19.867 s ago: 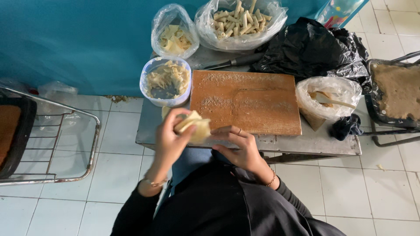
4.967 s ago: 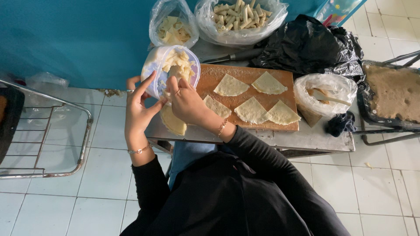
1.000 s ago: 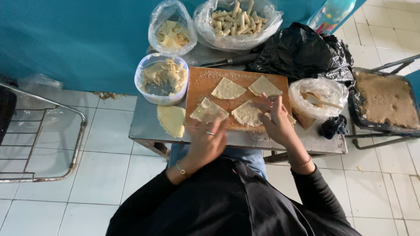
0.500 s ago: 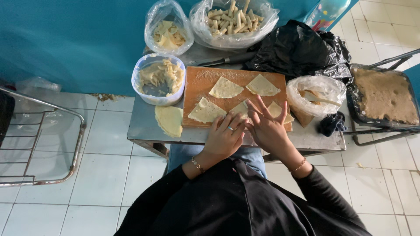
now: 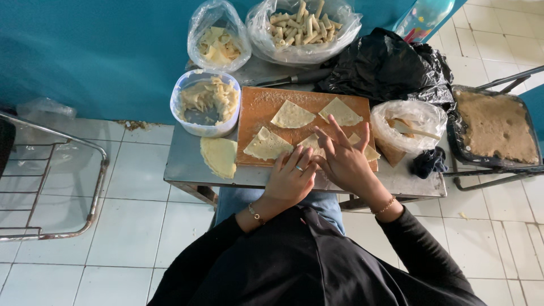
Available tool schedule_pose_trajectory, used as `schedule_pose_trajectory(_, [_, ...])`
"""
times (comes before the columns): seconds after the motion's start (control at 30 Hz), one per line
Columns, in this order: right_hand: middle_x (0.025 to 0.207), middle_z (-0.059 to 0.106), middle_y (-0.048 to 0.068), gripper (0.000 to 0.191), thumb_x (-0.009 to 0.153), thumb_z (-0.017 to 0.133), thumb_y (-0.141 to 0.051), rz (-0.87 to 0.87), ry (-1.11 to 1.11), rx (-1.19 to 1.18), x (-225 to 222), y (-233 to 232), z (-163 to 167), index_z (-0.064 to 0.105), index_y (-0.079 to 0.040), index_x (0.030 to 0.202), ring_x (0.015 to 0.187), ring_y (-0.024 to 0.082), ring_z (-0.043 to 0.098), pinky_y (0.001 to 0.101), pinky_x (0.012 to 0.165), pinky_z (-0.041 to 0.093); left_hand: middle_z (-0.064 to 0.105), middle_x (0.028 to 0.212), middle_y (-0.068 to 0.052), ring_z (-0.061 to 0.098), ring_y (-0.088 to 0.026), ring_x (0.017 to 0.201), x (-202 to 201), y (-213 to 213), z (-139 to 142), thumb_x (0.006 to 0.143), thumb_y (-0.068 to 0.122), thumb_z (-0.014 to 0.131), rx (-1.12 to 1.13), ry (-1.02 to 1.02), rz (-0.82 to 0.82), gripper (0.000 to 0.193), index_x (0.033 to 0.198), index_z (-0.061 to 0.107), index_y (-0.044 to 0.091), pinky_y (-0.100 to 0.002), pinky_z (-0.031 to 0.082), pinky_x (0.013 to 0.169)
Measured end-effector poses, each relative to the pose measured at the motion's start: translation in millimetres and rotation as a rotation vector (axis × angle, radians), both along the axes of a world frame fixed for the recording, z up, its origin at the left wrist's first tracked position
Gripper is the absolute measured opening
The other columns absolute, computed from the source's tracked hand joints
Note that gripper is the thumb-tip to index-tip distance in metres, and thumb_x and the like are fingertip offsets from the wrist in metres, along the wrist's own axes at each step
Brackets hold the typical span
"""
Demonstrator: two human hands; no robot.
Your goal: The person sits at a small table and cuts a thin dough sheet into triangular pieces on a wooden board, arranging the triangles in rows. They then spoon a brown filling from a covered container onto each triangle and fold the dough over the filling by hand, working through the pieces one at a time.
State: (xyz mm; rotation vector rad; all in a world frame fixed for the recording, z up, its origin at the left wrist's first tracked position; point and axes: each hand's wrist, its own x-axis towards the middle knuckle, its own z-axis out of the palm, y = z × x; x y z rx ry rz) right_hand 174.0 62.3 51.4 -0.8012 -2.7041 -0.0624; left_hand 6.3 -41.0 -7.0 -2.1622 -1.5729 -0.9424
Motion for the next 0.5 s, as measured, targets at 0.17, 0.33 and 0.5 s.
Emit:
schedule_pose_trajectory(0.17, [0.16, 0.045, -0.004, 0.052, 0.101, 0.049, -0.052, -0.043, -0.163, 0.063, 2.6, 0.3, -7.2, 0.057, -0.012, 0.134, 0.16, 0.023, 0.019, 0.0796, 0.11, -0.008, 0.056, 0.144, -0.014, 0.052, -0.031, 0.137, 0.6, -0.2, -1.7, 0.091, 0.024, 0.069, 0.021, -0.009, 0.007, 0.048, 0.137, 0.064, 0.009, -0.051, 0.04, 0.111])
schedule_pose_trajectory(0.33, [0.165, 0.039, -0.002, 0.061, 0.099, 0.048, -0.06, 0.017, -0.092, 0.072, 10.6, -10.5, -16.5, 0.054, -0.018, 0.141, 0.16, 0.026, 0.017, 0.0792, 0.111, -0.009, 0.056, 0.144, -0.015, 0.052, -0.033, 0.136, 0.7, 0.4, -3.8, 0.088, 0.028, 0.069, -0.039, -0.017, -0.024, 0.05, 0.134, 0.063, 0.008, -0.053, 0.04, 0.11])
schedule_pose_trajectory(0.5, [0.167, 0.034, -0.004, 0.069, 0.094, 0.047, -0.064, 0.037, -0.118, 0.081, 16.6, -7.8, -20.0, 0.048, -0.022, 0.149, 0.158, 0.026, 0.017, 0.0798, 0.11, -0.009, 0.058, 0.145, -0.013, 0.052, -0.032, 0.137, 1.4, -0.1, -6.0, 0.091, 0.025, 0.068, -0.004, -0.01, 0.006, 0.047, 0.134, 0.064, 0.009, -0.052, 0.041, 0.111])
